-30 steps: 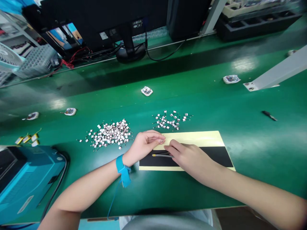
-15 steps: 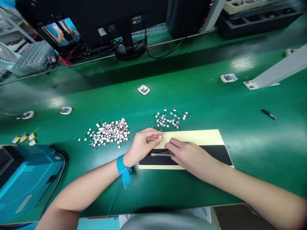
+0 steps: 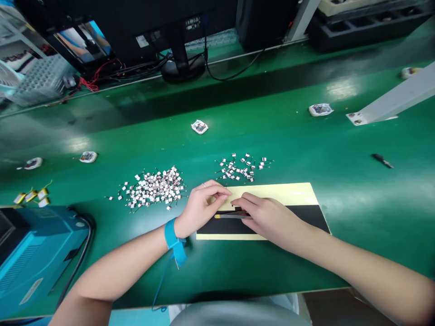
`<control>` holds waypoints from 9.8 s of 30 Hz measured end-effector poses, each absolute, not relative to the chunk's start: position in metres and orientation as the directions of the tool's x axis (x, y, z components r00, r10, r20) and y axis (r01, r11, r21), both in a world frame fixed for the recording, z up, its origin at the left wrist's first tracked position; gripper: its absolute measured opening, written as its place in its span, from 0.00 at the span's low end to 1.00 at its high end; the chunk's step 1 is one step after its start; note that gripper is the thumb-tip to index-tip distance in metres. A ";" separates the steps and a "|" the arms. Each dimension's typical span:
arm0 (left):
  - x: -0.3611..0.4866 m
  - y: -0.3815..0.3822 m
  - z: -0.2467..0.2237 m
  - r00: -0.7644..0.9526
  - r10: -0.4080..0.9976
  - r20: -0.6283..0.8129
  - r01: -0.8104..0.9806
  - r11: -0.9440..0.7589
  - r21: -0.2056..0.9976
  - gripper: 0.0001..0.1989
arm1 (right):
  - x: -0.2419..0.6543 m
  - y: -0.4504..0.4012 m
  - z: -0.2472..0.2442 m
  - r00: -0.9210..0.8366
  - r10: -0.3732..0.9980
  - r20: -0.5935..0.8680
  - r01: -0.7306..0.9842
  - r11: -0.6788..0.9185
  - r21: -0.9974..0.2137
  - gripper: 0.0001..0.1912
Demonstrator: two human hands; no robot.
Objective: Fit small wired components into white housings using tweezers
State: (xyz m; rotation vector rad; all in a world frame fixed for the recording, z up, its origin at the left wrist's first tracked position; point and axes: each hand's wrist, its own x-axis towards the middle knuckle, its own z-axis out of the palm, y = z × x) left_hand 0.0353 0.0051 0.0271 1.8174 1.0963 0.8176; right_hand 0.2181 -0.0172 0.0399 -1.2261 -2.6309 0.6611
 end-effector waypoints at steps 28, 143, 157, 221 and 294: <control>0.034 -0.010 0.018 0.489 0.748 0.448 0.493 -0.661 0.565 0.10 | 0.211 -0.005 0.036 -0.407 0.863 -0.300 0.186 -0.243 -0.952 0.11; 0.039 0.005 0.022 0.279 0.950 0.138 0.311 -0.225 0.923 0.04 | 0.228 -0.001 0.042 -0.533 0.842 -0.081 0.659 0.353 -0.664 0.05; 0.039 -0.006 0.027 0.359 0.886 0.294 0.397 -0.431 0.810 0.10 | 0.212 -0.001 0.037 -0.451 0.854 -0.259 0.208 -0.181 -0.961 0.13; -0.025 0.050 0.073 0.581 0.806 -0.114 0.814 -0.578 0.063 0.05 | 0.236 -0.001 0.044 -0.711 0.703 0.030 0.639 0.664 -0.388 0.18; 0.037 -0.007 0.025 0.432 0.617 0.658 0.322 -0.787 0.527 0.19 | 0.211 -0.008 0.039 -0.429 0.849 -0.307 -0.051 -0.362 -0.931 0.10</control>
